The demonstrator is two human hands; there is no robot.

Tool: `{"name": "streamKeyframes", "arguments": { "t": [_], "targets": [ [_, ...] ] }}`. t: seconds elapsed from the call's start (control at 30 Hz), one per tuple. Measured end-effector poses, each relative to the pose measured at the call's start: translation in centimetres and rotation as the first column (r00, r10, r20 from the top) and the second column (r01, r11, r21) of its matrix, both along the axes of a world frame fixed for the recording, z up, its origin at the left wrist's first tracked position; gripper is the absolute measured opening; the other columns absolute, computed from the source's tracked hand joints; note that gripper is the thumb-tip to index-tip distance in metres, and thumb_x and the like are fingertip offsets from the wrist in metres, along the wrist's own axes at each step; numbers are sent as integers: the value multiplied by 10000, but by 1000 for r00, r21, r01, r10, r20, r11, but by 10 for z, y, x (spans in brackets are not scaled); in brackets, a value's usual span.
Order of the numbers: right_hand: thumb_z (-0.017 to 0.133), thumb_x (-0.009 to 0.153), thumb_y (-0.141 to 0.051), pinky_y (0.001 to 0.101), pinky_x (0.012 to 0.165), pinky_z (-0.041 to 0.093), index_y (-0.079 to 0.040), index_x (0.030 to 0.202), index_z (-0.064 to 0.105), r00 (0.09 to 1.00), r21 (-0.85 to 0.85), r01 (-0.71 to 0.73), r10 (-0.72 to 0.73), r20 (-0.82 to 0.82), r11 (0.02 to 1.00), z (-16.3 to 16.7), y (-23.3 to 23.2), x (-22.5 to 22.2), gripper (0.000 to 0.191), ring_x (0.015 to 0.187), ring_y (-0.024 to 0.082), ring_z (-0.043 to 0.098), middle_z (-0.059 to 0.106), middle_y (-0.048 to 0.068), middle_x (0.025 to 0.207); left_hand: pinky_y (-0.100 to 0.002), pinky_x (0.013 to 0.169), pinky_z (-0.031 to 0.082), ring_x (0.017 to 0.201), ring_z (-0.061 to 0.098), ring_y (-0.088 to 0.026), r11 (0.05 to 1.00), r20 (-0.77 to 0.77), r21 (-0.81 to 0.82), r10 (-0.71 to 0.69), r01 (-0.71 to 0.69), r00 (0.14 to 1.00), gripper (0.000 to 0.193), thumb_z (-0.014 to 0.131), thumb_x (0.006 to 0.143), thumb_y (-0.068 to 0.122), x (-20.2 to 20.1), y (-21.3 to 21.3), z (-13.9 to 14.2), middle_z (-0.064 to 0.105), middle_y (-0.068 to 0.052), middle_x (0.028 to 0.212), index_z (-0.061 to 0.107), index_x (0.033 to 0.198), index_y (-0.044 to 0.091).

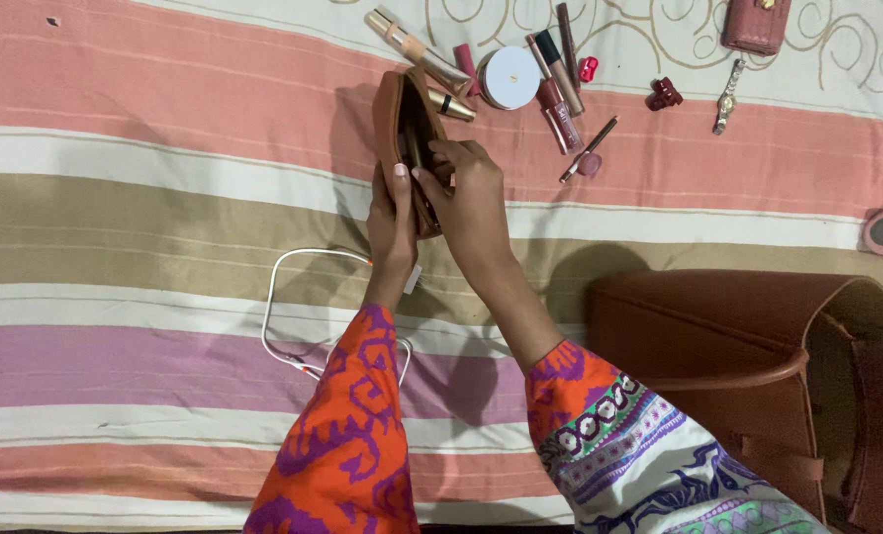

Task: The person packs a brown handbag on a bed, placing a tissue pack, sunglasses, and a charger cable inside, then picks up cosmetics one at a time from the bed and places them into a small makeup pouch, zipping it closed at the end.

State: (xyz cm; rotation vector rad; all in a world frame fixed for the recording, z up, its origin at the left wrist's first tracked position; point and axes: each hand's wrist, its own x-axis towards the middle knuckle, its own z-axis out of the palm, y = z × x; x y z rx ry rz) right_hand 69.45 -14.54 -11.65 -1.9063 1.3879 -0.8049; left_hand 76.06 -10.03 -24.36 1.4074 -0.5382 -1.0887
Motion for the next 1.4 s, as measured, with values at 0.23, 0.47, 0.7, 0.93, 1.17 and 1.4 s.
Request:
{"name": "streamKeyframes", "arguments": {
  "t": [0.23,0.47,0.7,0.93,1.17,1.4],
  "targets": [
    [765,892,-26,327,744,641,71,1153,704,999,-9,-3,3,42,1000,-1,-3,-6,285,914,256,765,721,187,1058,-336,1013,515,1224,640,-234,997,-2,-71,-12,11,1000,729,444,1072,548,-2,2,0,630,-177,1385,413,1541,-10],
    [739,914,-15,316,671,641,45,1129,705,997,19,13,-15,76,1000,3,-7,-17,226,891,239,763,710,167,1041,-305,940,550,1159,667,-185,1000,37,-10,-25,26,999,763,419,1063,581,-4,-1,-1,646,-139,1325,384,1549,-6],
    [718,933,5,316,697,637,35,1173,693,997,-112,59,-53,55,992,2,-26,-38,243,912,233,757,706,161,1091,-259,494,391,584,489,-46,998,34,57,-23,21,999,767,421,1044,612,-8,-1,4,587,13,767,486,1519,13],
    [742,928,15,316,740,625,17,1195,679,988,-183,125,-139,-65,975,-6,-54,-66,274,974,251,707,674,152,1122,-289,660,469,816,574,-116,995,-8,96,-31,31,999,774,409,1032,610,-8,-3,-2,651,-68,1065,425,1551,35],
    [784,826,43,455,926,496,9,1183,695,935,-323,195,-275,-224,926,-17,-69,-86,370,1118,400,569,596,204,1273,-323,1009,515,1216,643,-205,997,44,77,-23,20,999,762,412,1034,591,-9,-4,-8,639,-140,1375,405,1544,24],
    [772,853,5,471,954,506,3,1267,648,912,-275,232,-306,-272,933,-37,-81,-107,432,1162,410,587,616,190,1281,-339,1078,469,1284,604,-235,1000,74,10,-17,16,997,752,446,1054,573,-14,-2,-10,614,-168,1426,439,1532,-7]
  ]
}}
